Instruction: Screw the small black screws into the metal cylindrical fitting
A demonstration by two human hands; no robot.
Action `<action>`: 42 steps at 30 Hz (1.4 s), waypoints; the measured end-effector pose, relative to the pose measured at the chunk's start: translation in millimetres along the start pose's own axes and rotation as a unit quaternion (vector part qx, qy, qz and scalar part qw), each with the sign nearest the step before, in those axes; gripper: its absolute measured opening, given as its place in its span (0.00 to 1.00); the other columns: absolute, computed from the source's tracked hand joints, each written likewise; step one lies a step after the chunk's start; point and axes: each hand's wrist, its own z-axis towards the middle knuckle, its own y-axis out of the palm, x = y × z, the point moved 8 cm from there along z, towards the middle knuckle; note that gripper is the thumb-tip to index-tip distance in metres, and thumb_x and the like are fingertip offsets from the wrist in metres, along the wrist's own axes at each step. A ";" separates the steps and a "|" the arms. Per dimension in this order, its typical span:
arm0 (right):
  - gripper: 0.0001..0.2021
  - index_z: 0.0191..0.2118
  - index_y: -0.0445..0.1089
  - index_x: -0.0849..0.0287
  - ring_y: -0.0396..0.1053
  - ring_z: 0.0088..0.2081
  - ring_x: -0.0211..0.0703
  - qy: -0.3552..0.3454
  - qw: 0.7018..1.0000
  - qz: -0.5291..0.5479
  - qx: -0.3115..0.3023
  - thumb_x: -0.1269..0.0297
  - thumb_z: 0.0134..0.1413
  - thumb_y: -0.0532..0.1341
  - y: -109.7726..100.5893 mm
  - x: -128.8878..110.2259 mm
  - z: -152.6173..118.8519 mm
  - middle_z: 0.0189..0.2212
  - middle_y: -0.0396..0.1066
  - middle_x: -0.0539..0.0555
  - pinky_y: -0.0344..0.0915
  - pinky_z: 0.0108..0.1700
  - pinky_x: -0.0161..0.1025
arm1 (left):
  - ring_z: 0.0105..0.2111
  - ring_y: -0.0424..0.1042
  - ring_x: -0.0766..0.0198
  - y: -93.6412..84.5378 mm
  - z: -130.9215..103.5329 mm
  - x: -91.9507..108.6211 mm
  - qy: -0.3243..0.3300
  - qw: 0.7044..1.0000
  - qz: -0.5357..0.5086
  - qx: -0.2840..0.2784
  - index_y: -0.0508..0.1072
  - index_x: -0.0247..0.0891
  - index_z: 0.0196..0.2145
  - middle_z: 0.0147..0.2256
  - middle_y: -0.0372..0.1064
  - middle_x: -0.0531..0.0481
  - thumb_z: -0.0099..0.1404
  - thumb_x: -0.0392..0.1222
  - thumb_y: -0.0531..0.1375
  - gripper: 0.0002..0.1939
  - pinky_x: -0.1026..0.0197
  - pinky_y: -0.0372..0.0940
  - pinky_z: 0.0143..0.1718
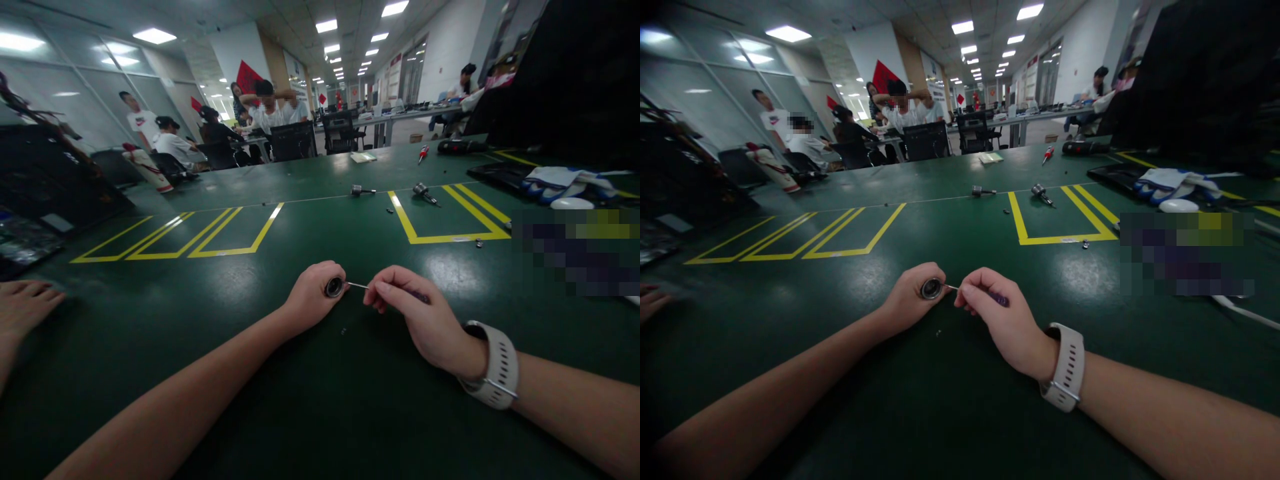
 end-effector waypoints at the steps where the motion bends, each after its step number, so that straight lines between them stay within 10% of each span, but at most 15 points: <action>1: 0.07 0.33 0.68 0.58 0.66 0.34 0.40 -0.015 0.999 -0.047 -0.010 0.63 0.58 0.55 3.0 -3.7 -1.7 0.31 0.69 0.51 0.62 0.36 0.39 | 0.25 0.61 0.67 -0.1 -0.1 0.4 0.001 1.000 0.002 0.002 0.62 0.37 0.24 0.24 0.60 0.55 0.58 0.34 0.56 0.06 0.64 0.55 0.27; 8: 0.07 0.33 0.68 0.60 0.65 0.33 0.41 -0.065 0.980 -0.186 -0.023 0.66 0.57 0.55 12.9 -15.3 -5.7 0.30 0.68 0.52 0.61 0.37 0.41 | 0.26 0.61 0.66 2.3 -0.6 3.7 0.017 0.999 0.038 -0.003 0.62 0.37 0.24 0.24 0.60 0.54 0.57 0.32 0.56 0.06 0.63 0.55 0.28; 19: 0.06 0.28 0.67 0.60 0.66 0.32 0.41 0.074 0.987 0.141 0.004 0.67 0.53 0.55 -0.8 15.3 7.7 0.27 0.70 0.52 0.62 0.38 0.41 | 0.25 0.61 0.67 -0.1 -1.7 6.5 0.041 0.999 -0.002 0.006 0.62 0.37 0.25 0.24 0.60 0.55 0.58 0.33 0.56 0.06 0.64 0.55 0.28; 30: 0.06 0.33 0.68 0.58 0.64 0.34 0.44 -0.101 0.963 -0.250 -0.020 0.67 0.56 0.54 15.5 -25.5 -10.7 0.30 0.68 0.53 0.59 0.38 0.43 | 0.27 0.62 0.65 3.9 -1.6 6.7 0.018 0.995 0.098 -0.019 0.64 0.37 0.25 0.25 0.62 0.53 0.58 0.31 0.55 0.06 0.61 0.55 0.30; 42: 0.07 0.29 0.70 0.60 0.69 0.36 0.43 0.070 0.991 0.115 -0.002 0.66 0.54 0.57 -4.6 13.6 10.0 0.29 0.72 0.52 0.60 0.45 0.44 | 0.25 0.61 0.67 -0.6 -0.4 3.0 0.017 1.000 0.003 0.011 0.62 0.37 0.24 0.24 0.59 0.55 0.58 0.33 0.56 0.06 0.64 0.55 0.27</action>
